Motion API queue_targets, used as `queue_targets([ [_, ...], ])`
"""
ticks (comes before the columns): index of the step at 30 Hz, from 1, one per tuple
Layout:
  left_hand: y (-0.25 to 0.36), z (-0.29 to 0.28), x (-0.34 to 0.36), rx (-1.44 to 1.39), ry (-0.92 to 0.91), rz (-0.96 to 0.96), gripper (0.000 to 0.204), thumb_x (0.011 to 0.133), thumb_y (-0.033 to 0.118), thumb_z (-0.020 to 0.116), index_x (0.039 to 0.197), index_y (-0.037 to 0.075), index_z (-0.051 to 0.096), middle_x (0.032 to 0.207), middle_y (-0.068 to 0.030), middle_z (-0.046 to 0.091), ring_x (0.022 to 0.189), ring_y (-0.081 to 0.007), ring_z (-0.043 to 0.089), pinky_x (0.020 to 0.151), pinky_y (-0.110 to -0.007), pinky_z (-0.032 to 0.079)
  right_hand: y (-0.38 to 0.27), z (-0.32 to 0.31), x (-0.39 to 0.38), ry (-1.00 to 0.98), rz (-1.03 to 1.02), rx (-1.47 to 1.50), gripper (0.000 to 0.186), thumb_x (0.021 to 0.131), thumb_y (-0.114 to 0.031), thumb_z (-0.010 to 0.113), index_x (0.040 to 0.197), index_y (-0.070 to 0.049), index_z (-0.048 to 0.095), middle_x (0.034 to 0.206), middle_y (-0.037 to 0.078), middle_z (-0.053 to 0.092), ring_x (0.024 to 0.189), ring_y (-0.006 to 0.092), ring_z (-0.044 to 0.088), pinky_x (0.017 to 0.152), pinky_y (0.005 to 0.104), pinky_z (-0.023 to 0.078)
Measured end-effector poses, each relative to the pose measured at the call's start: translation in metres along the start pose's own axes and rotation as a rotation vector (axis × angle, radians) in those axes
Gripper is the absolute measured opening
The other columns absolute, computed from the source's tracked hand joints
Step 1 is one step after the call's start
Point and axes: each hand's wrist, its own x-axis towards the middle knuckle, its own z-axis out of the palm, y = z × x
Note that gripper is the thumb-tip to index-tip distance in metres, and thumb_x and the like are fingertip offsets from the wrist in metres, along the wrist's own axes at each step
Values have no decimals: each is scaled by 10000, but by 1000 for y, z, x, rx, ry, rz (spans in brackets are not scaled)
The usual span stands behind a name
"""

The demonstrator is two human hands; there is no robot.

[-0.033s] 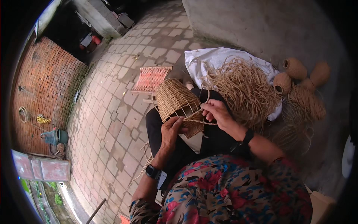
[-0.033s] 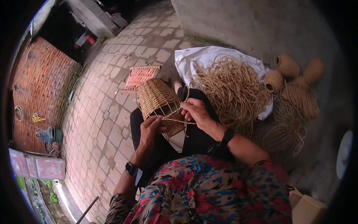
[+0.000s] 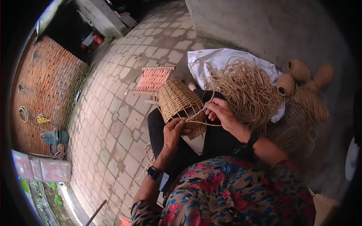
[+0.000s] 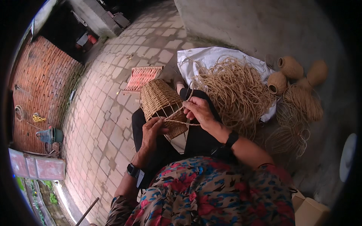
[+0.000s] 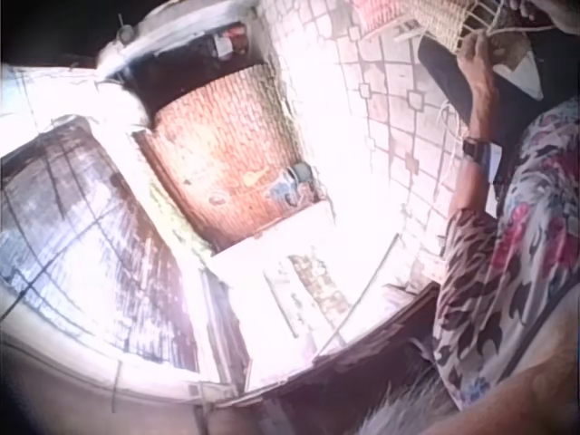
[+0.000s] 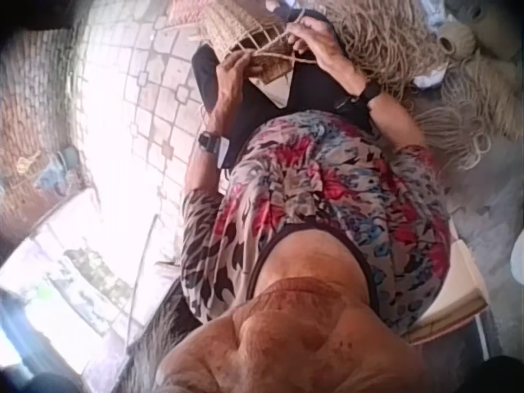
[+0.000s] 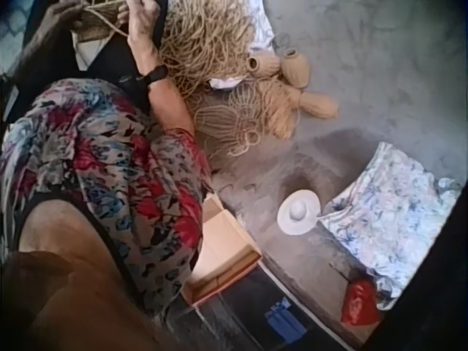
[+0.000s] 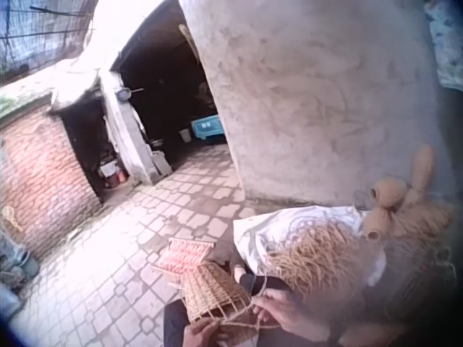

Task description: The recorder is weaving a small basket-like object using flexible fibers.

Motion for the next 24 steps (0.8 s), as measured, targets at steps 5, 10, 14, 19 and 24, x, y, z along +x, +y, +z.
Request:
queue_targets([
  [5, -6, 5, -5, -49, -5, -22, 268, 926, 196, 541, 1067, -20, 611, 895, -64, 624, 672, -149, 640, 652, -253, 517, -24, 12, -5, -87, -99, -117, 188, 905, -195, 605, 830, -23, 590, 691, 20, 606, 550, 64, 569, 516, 201, 485],
  [10, -8, 18, -9, -59, -18, -3, 289, 929, 232, 545, 1060, -17, 608, 879, -41, 597, 703, -143, 635, 682, -239, 499, -1, 24, 5, -4, -201, -721, 241, 811, -235, 688, 731, -38, 576, 594, 49, 594, 541, 153, 601, 523, 289, 492],
  [14, -7, 18, -13, -57, -19, -10, 295, 926, 231, 551, 1059, -26, 606, 877, -40, 600, 698, -144, 633, 685, -241, 499, 9, 35, 8, 201, -283, -1122, 237, 717, -270, 707, 735, -54, 609, 639, 119, 619, 632, 328, 628, 599, 419, 500],
  [19, -8, 4, -9, -128, -66, -29, 294, 907, 250, 551, 1031, -7, 620, 843, -21, 598, 661, -123, 612, 656, -226, 476, 12, 32, 12, 158, -332, -1082, 211, 735, -244, 683, 732, -43, 620, 629, 119, 631, 593, 297, 640, 556, 393, 506],
  [24, -8, -12, -5, -105, -93, -29, 291, 915, 254, 552, 1017, -7, 633, 841, -26, 618, 640, -110, 606, 643, -227, 498, 13, -13, 6, 108, -78, -631, 214, 765, -198, 626, 712, 5, 585, 563, 93, 573, 493, 168, 559, 478, 323, 447],
])
